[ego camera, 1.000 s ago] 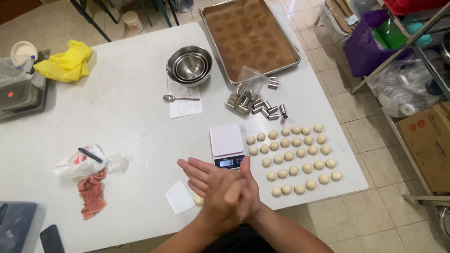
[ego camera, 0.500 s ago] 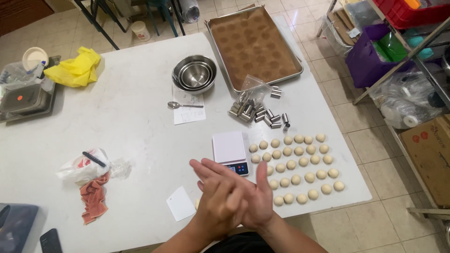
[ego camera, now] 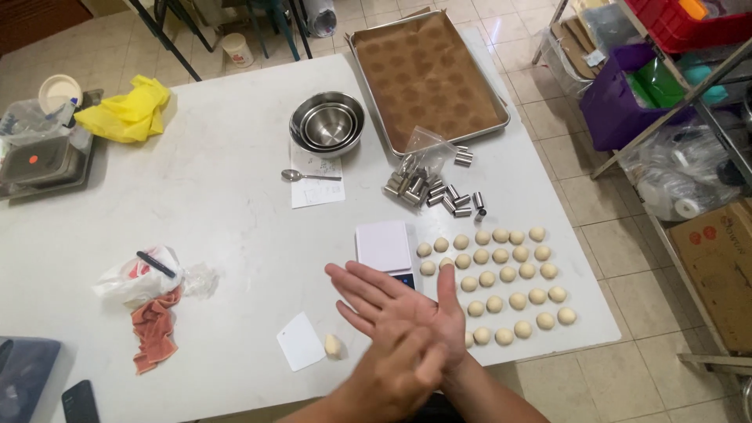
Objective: Portion dough using a scale and roll it into small balls by hand
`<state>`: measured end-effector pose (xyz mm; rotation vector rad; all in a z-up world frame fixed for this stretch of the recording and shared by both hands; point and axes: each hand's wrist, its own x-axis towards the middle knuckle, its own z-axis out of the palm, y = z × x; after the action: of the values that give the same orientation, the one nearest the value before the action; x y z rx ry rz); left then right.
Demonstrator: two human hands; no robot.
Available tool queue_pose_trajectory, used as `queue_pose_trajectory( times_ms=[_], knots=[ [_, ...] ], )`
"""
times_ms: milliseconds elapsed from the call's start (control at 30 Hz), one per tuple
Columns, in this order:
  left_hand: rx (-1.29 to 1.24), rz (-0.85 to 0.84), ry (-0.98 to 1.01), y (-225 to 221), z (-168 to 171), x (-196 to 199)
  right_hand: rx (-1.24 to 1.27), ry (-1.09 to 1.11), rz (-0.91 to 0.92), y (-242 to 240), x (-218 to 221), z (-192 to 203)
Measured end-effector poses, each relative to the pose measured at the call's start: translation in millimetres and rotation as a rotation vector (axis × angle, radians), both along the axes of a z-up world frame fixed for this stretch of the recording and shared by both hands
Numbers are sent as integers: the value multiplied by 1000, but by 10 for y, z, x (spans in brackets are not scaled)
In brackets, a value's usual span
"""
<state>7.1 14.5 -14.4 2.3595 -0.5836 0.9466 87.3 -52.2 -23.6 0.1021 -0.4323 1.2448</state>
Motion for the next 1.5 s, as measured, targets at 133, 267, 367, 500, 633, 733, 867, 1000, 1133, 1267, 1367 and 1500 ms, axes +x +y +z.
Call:
queue_pose_trajectory(
  times_ms=[133,267,367,500,633,733,867,1000,1133,1267,1367,1500],
  knots=[
    [72,949,262,-328,-212,363,-114,-30,-112,-75,-137,41],
    [-70,-35,34,-61,-8,-5,-29,-16,-49,17,50,13],
    [32,171,45,178,-118,88,-179,-74,-148,-28,-11,128],
    [30,297,23,-62,-52,117,-13,71,161,92,51,-277],
    [-1,46,65,94,-104,118,-90,20,-65,-32,60,-1],
    [-29,171,77,104,-140,174,-118,57,-70,-52,45,-98],
    [-314,229,210,113,-49,145,-132,39,-71,-136,235,-258],
    [-313,249,348,-13,-187,19,-197,64,-102,-296,252,-518],
    [-485,209,605,-241,-902,98,-614,189,-133,-452,267,-721],
    [-707,391,895,-330,-2166,472,-1145,239,-358,-905,321,-2396],
    [-352,352,752,-202,-3061,809,-1490,-25,-541,-1305,721,-2765],
    [-177,436,917,-256,-3448,1108,-1761,-729,-575,-1927,1689,-3109]
  ],
)
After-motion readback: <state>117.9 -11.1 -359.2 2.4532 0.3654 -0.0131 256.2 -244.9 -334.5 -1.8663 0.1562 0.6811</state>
